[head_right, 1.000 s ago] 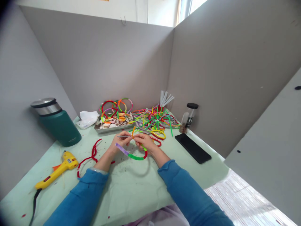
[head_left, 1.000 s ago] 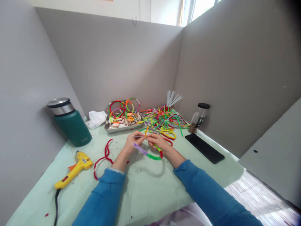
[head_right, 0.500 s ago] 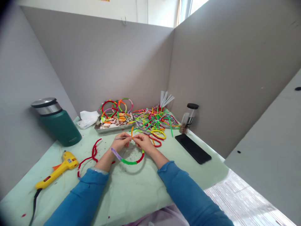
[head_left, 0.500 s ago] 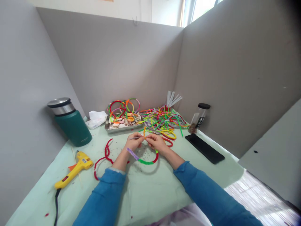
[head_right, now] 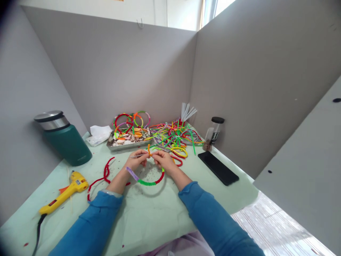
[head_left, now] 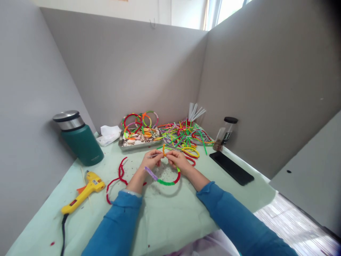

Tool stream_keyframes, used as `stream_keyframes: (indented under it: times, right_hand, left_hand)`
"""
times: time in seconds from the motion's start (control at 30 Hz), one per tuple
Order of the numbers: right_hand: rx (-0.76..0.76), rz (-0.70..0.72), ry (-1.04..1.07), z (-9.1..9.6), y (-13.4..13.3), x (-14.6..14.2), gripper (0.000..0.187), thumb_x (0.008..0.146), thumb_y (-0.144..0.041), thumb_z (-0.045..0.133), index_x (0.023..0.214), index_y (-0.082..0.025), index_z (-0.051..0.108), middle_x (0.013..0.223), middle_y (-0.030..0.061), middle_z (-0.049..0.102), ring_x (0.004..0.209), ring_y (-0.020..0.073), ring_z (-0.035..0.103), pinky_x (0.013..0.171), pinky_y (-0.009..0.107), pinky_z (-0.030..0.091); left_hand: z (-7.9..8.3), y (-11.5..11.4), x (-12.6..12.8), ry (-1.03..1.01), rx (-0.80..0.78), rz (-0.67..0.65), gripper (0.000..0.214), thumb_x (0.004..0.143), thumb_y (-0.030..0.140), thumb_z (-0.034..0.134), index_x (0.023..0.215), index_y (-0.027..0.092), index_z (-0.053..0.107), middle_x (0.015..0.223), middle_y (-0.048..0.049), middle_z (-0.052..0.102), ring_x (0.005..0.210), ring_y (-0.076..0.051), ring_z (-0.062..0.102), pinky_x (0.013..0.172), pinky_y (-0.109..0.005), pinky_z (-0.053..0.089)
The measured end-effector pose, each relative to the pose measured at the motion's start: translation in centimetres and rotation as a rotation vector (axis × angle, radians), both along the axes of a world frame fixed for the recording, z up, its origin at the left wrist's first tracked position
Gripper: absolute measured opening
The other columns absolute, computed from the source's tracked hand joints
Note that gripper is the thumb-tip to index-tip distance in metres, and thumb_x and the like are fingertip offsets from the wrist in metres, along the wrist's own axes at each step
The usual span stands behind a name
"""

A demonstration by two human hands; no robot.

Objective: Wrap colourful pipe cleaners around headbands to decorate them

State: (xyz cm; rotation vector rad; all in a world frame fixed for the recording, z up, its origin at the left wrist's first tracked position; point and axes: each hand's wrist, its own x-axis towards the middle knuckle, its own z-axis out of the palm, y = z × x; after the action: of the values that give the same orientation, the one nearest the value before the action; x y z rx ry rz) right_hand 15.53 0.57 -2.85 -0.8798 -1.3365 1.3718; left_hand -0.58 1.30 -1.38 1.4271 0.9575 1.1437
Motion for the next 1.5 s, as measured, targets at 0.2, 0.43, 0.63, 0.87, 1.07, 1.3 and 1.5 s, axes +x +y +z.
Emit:
stream_keyframes:
  times: [0.2, 0.43, 0.63, 0.87, 1.07, 1.3, 1.5]
  right_hand:
    - [-0.004, 0.011, -0.006, 0.1, -0.1, 0.0, 0.018, 0.072, -0.034, 0.062, 0.078, -0.016, 0.06, 0.046, -0.0068, 0.046, 0.033, 0.0043, 0.034, 0.034, 0.018, 0.021]
    - [0.018, 0.016, -0.028, -0.2, 0.1, 0.0, 0.02, 0.072, -0.034, 0.062, 0.079, -0.016, 0.059, 0.046, -0.0075, 0.047, 0.033, 0.0039, 0.035, 0.034, 0.017, 0.023]
    - [0.006, 0.017, -0.034, -0.3, 0.1, 0.0, 0.021, 0.071, -0.035, 0.062, 0.079, -0.016, 0.059, 0.046, -0.0078, 0.048, 0.033, 0.0043, 0.035, 0.033, 0.018, 0.023]
    - [0.0, 0.025, -0.045, -0.1, 0.1, -0.1, 0.022, 0.07, -0.036, 0.063, 0.078, -0.016, 0.058, 0.045, -0.0078, 0.048, 0.032, 0.0042, 0.034, 0.033, 0.018, 0.023]
    - [-0.031, 0.043, 0.005, 0.1, 0.0, 0.1, 0.022, 0.071, -0.036, 0.062, 0.078, -0.015, 0.057, 0.046, -0.0071, 0.048, 0.032, 0.0037, 0.034, 0.033, 0.017, 0.022]
    - [-0.056, 0.08, 0.06, 0.7, -0.3, 0.4, 0.022, 0.071, -0.035, 0.062, 0.078, -0.016, 0.056, 0.048, -0.0069, 0.048, 0.033, 0.0033, 0.032, 0.033, 0.018, 0.019]
    - [-0.054, 0.114, 0.06, 0.9, -0.2, 0.6, 0.022, 0.07, -0.035, 0.064, 0.079, -0.016, 0.057, 0.049, -0.0063, 0.048, 0.034, 0.0038, 0.033, 0.034, 0.019, 0.02]
  left_hand:
    - [0.0, -0.1, 0.1, 0.008, 0.004, 0.022, 0.026, 0.064, 0.037, 0.067, 0.07, 0.016, 0.053, 0.049, 0.0033, 0.055, 0.039, -0.008, 0.046, 0.041, -0.02, 0.034]
    - [-0.2, 0.0, 0.7, 0.049, 0.025, 0.127, 0.021, 0.063, 0.033, 0.066, 0.065, 0.016, 0.053, 0.042, 0.0052, 0.049, 0.037, -0.007, 0.043, 0.039, -0.019, 0.033]
    - [-0.4, 0.1, 1.0, 0.063, 0.028, 0.17, 0.02, 0.062, 0.031, 0.066, 0.064, 0.016, 0.053, 0.039, 0.0064, 0.046, 0.035, -0.007, 0.042, 0.037, -0.018, 0.031]
    - [-0.3, 0.0, 0.9, 0.024, 0.021, 0.153, 0.026, 0.059, 0.035, 0.07, 0.063, 0.016, 0.052, 0.043, 0.006, 0.048, 0.035, -0.006, 0.042, 0.037, -0.018, 0.031]
    - [-0.1, 0.0, 0.8, 0.017, 0.068, 0.11, 0.027, 0.062, 0.037, 0.068, 0.068, 0.016, 0.053, 0.046, 0.0063, 0.049, 0.037, -0.006, 0.043, 0.038, -0.019, 0.033]
    - [0.0, 0.0, 0.2, -0.037, 0.135, 0.005, 0.026, 0.063, 0.032, 0.069, 0.077, 0.017, 0.054, 0.056, 0.0049, 0.053, 0.044, -0.007, 0.048, 0.045, -0.02, 0.038]
    - [-0.1, 0.2, -0.1, 0.029, 0.228, -0.023, 0.02, 0.067, 0.028, 0.065, 0.082, 0.015, 0.064, 0.073, -0.001, 0.058, 0.049, -0.007, 0.049, 0.048, -0.022, 0.041]
